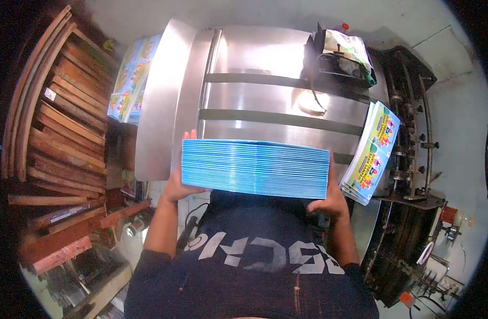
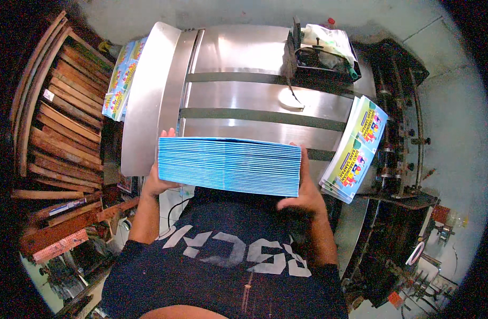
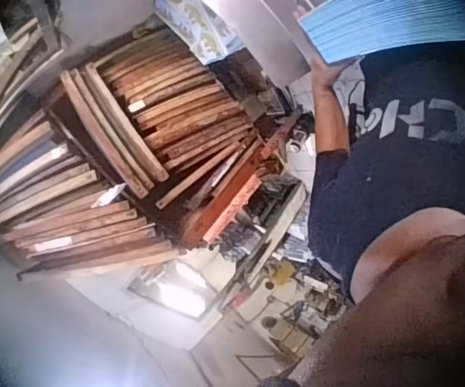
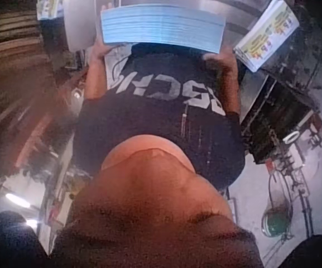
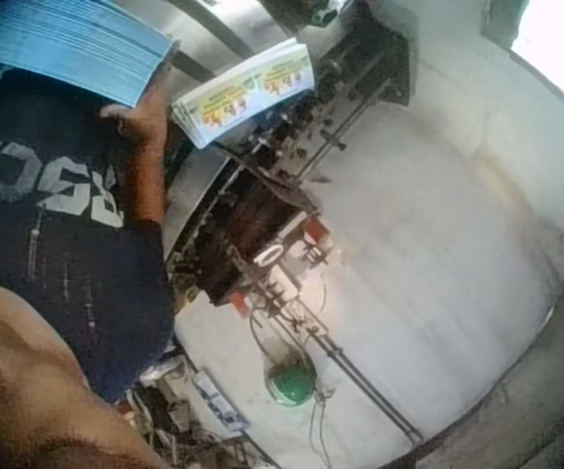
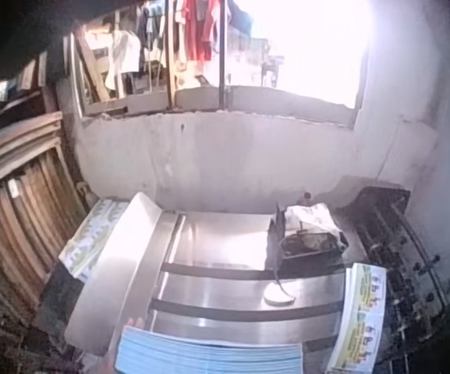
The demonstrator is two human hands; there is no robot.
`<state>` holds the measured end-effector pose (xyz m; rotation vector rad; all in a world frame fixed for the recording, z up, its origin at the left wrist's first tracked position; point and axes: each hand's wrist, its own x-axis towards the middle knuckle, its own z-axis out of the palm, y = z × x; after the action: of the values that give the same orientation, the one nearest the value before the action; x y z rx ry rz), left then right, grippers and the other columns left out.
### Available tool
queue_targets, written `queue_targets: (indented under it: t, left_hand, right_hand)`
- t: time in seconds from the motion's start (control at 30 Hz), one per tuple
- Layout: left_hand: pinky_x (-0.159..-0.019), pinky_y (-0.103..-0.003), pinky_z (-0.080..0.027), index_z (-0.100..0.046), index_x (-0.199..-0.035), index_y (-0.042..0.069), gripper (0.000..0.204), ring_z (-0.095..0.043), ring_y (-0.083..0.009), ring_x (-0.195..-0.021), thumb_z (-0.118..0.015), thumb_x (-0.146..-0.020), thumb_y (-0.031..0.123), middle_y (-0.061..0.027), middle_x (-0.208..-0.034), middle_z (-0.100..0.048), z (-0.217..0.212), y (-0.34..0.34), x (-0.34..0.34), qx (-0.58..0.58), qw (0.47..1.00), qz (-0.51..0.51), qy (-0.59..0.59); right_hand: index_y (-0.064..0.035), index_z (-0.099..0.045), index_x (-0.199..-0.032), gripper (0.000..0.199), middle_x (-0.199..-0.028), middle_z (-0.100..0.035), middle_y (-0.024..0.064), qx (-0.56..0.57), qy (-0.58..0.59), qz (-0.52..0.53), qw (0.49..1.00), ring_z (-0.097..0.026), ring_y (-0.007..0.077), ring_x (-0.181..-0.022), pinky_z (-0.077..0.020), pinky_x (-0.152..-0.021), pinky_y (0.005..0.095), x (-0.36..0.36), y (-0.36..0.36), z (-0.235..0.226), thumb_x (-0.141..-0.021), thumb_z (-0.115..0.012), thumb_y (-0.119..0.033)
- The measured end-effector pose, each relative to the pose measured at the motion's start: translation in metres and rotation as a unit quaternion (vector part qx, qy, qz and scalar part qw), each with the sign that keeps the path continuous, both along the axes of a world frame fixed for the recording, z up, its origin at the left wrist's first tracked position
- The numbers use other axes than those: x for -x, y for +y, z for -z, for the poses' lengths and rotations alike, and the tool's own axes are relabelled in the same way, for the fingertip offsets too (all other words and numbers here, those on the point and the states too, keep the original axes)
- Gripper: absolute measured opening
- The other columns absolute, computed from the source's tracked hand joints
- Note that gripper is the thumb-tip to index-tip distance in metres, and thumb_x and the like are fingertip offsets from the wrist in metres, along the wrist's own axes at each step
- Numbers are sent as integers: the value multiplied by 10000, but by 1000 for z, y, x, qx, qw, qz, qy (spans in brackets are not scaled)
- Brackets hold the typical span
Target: The person aligns, fans, and stacks printed booklets on a metal table by hand, places a bundle onto the floor, and gathers additional booklets on an adjacent workbench.
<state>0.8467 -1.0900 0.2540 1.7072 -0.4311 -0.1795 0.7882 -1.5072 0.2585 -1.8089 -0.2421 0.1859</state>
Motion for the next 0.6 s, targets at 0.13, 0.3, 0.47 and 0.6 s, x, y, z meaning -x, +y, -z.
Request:
queue_targets:
  t: [0.13,0.3,0.47,0.6]
  left_hand:
    - [-1201,-412,-186,-61,-1555,24,1370,-154,-270,-1499,-955,-537,228,-169,-1625,-146,0,0,4,27,999,-24,36]
    - [-1189,-413,-230,-107,-1550,23,1336,-224,-271,-1478,-955,-535,210,-167,-1615,-182,-2,-2,9,60,996,-40,61]
    - [-1150,-414,-321,-249,-1512,51,1212,-350,-270,-1412,-958,-539,196,-167,-1581,-265,0,0,7,40,998,-28,51]
    - [-1150,-421,-320,-289,-1494,70,1170,-343,-273,-1419,-957,-541,190,-166,-1571,-287,-4,0,11,57,997,-37,46]
  right_hand:
    - [-54,46,-1560,1581,-1615,-153,184,-159,102,-33,981,-171,301,-1485,-102,-1202,419,-14,-7,-26,-431,-905,-622]
    - [-66,-144,-1560,1246,-1506,-388,189,-80,130,4,988,-334,314,-1407,-202,-1175,426,-44,-19,-35,-674,-712,-734]
    - [-47,-356,-1483,956,-1440,-436,226,232,-102,7,967,-399,352,-1358,-309,-1130,448,-86,-6,-73,-763,-763,-525]
    - [-51,-401,-1451,919,-1437,-447,192,383,-188,-137,894,-401,363,-1352,-268,-1157,471,-104,34,-115,-738,-790,-480]
